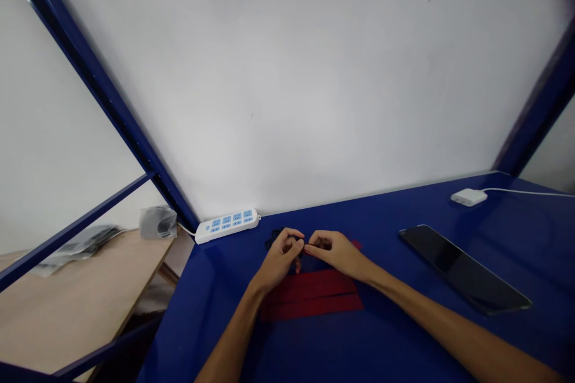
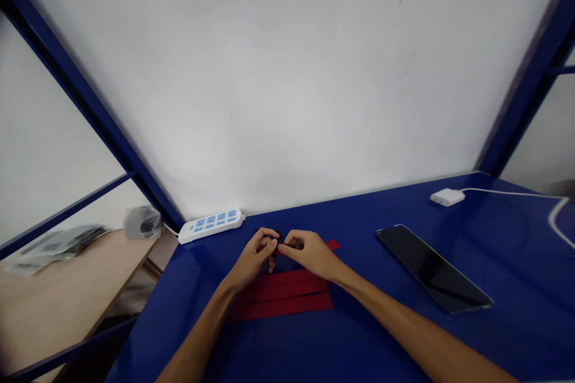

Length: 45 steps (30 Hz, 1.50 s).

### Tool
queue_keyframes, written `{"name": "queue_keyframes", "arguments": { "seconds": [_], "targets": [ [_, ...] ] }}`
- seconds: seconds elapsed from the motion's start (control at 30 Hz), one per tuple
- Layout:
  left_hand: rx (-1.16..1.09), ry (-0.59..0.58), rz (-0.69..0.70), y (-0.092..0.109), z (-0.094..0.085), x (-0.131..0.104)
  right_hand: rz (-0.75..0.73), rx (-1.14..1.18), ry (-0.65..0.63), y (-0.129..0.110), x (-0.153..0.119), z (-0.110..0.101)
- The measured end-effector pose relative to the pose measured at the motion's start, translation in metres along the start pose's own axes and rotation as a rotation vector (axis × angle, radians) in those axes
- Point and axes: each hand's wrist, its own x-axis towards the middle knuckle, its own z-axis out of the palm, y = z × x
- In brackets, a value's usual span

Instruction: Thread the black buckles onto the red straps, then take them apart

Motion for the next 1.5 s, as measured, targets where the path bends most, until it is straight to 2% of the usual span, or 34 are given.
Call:
{"name": "queue_keyframes", "arguments": {
  "seconds": [0.07,0.2,0.27,0.4,0.5,0.63,0.73,0.83,0.97,1.1,1.27,1.4,1.5],
  "targets": [
    [-0.007,0.051,0.020,-0.002,-0.004,0.002,-0.009,-0.011,0.044,-0.001,0.003,-0.010],
    [-0.038,0.162,0.008,-0.005,-0.014,0.006,-0.012,-0.044,0.144,0.004,0.011,-0.042],
    [-0.057,0.160,-0.024,-0.003,-0.018,0.006,-0.030,-0.167,0.088,0.010,0.012,-0.057],
    [-0.077,0.119,-0.081,0.004,-0.023,0.003,-0.027,-0.433,-0.173,0.019,0.009,-0.071],
    [-0.074,0.108,-0.126,0.006,-0.027,0.002,-0.013,-0.519,-0.272,0.021,0.005,-0.064],
    [-0.071,0.099,-0.164,0.007,-0.028,0.000,-0.072,-0.601,-0.217,0.022,0.003,-0.043],
    [-0.125,0.070,-0.162,0.014,-0.028,-0.003,-0.116,-0.580,-0.209,0.022,0.005,-0.038],
    [-0.151,0.022,-0.122,0.021,-0.029,-0.007,-0.141,-0.482,-0.145,0.020,0.008,-0.044],
    [-0.142,0.146,-0.009,0.020,-0.034,-0.004,-0.109,-0.288,-0.058,0.011,0.010,-0.054],
    [-0.313,0.235,0.050,0.017,-0.030,0.000,-0.075,-0.133,-0.119,0.001,0.009,-0.055],
    [-0.521,0.211,0.046,0.019,-0.015,0.001,-0.035,0.048,-0.147,0.004,0.009,-0.051],
    [-0.372,0.182,0.034,0.012,-0.007,0.003,-0.009,0.107,-0.153,0.004,0.008,-0.042],
    [-0.226,0.178,0.033,0.006,-0.004,0.004,-0.060,-0.019,-0.133,-0.004,0.004,-0.032]
  ]
}}
